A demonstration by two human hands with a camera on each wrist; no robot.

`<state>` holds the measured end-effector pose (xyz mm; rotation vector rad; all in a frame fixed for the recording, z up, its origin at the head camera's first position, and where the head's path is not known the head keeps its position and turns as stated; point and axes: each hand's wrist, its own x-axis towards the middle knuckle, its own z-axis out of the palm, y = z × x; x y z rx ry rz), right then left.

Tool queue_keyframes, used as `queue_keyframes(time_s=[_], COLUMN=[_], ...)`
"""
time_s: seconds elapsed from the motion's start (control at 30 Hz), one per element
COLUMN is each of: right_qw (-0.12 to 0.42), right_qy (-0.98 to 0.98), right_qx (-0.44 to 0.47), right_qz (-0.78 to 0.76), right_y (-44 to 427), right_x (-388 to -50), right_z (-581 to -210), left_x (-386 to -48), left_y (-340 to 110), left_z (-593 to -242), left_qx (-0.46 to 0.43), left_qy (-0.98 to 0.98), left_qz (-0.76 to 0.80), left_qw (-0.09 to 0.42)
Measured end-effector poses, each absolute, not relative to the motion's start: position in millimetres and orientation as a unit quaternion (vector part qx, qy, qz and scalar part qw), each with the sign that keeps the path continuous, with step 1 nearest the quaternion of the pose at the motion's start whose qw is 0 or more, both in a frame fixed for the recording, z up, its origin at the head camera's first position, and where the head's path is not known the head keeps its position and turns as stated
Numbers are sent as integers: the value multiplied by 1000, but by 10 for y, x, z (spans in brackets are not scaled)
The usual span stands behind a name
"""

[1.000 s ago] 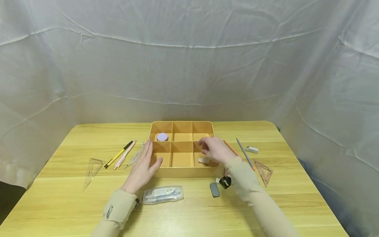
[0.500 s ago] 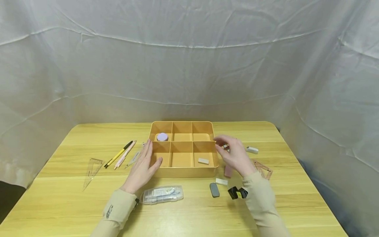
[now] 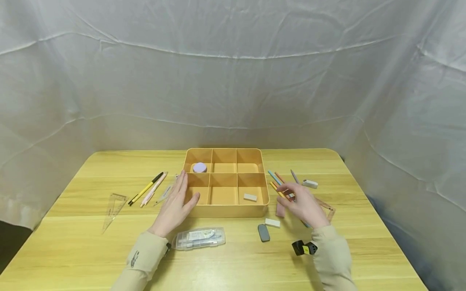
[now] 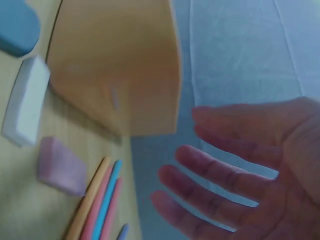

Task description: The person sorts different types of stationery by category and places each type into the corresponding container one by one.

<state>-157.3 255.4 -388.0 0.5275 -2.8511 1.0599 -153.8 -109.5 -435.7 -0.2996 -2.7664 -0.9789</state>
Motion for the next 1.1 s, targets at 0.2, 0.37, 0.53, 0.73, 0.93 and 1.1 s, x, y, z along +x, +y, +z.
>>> queue_keyframes(time_s=[0.2,0.37,0.53,0.73,0.93,1.1], right_qw=[-20,-25,-42,-23,-13,-5], right_qy=[-930,-933,-933,-944,-947,-945], right_qx=[191,211,213,223,222,230], right_qz=[312,291,288,241,230,231], right_y=[2605,2584,2555,2551,2550,2544], right_x=[-1629,-1651,-1677,-1698,-1693,-1686], right_z=[-4078,-4173,-4250,-4303,-4312,-4329], left_x=[-1543,-1547,-1549,-1547,-1547,-1542], left_y=[-1094,-1091,-1094,-1095,-1092,-1090], left_z=[-4350,-4351,-4354,-4354,-4350,-4344], left_qx=[-100,-101,-100,-98,-98,-98], left_qy=[-934,-934,-934,-933,-933,-934], left_qz=[-330,-331,-331,-335,-333,-331], left_qw=[91,91,92,89,91,92])
